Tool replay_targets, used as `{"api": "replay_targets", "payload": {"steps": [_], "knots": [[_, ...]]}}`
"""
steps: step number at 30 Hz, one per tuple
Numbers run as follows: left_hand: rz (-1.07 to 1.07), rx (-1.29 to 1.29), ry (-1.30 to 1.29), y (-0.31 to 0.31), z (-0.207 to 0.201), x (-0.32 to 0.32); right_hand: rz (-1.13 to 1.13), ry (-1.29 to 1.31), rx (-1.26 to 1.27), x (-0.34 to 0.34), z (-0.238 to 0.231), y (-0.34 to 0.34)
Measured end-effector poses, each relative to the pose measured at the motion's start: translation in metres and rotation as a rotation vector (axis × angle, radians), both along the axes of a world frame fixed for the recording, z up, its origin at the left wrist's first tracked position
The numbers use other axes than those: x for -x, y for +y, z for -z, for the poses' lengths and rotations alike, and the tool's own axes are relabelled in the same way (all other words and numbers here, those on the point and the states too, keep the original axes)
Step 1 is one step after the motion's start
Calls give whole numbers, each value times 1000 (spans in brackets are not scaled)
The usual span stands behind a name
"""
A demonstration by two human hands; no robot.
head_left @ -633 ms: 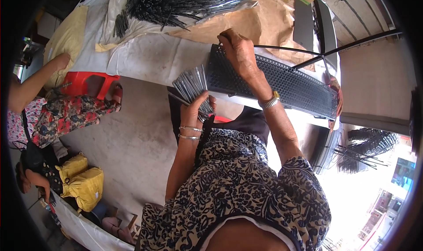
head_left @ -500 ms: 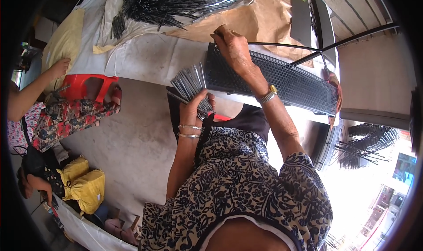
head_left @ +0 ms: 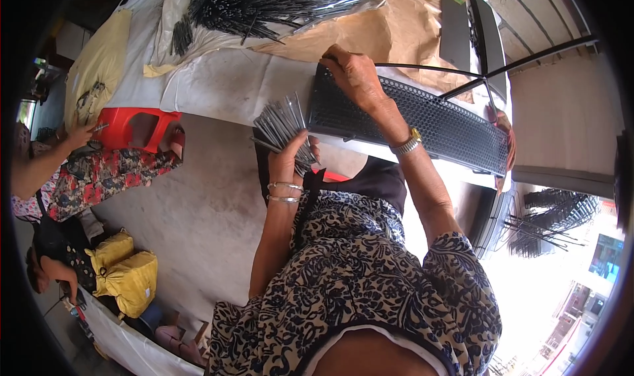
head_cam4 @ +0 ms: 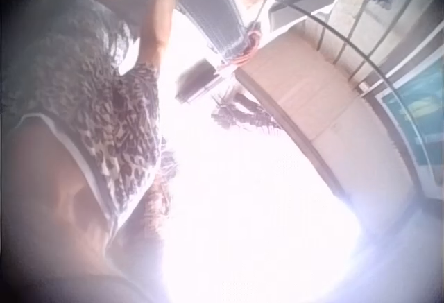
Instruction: The person unwraps a bundle of metal pins on a table, picks up a bunch of pins, and inserts the pins one by one into the holes of a perforated metal rack by hand.
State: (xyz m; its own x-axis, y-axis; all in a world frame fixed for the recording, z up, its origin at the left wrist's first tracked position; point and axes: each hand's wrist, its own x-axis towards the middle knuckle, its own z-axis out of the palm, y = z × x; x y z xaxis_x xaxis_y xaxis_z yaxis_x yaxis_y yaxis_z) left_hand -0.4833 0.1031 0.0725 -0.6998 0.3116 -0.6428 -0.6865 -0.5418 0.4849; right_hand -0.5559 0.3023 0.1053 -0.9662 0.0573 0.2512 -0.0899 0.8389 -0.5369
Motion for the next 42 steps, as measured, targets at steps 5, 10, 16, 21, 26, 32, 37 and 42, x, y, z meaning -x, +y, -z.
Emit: {"api": "replay_targets", "payload": {"steps": [5,10,16,21,26,32,37,42], "knots": [[-49,6,-4,-6,22,9,37,48,42,-9,9,2],[-86,-38,10,-18,45,14,14,14,59,-8,6,-8],[-47,10,-25,-28,39,19,80,-29,73,-9,4,-17],[-53,-80,-54,-33,44,22,112,-69,27,-6,9,-21],[-31,-127,-78,-39,45,29,136,-122,18,-2,6,-29],[-43,-135,-64,-44,45,41,175,-144,-55,-1,11,-34],[-6,-133,-29,-46,48,47,250,-106,64,1,16,-40],[44,-133,-72,-51,43,54,259,-140,-53,3,11,-50]]}}
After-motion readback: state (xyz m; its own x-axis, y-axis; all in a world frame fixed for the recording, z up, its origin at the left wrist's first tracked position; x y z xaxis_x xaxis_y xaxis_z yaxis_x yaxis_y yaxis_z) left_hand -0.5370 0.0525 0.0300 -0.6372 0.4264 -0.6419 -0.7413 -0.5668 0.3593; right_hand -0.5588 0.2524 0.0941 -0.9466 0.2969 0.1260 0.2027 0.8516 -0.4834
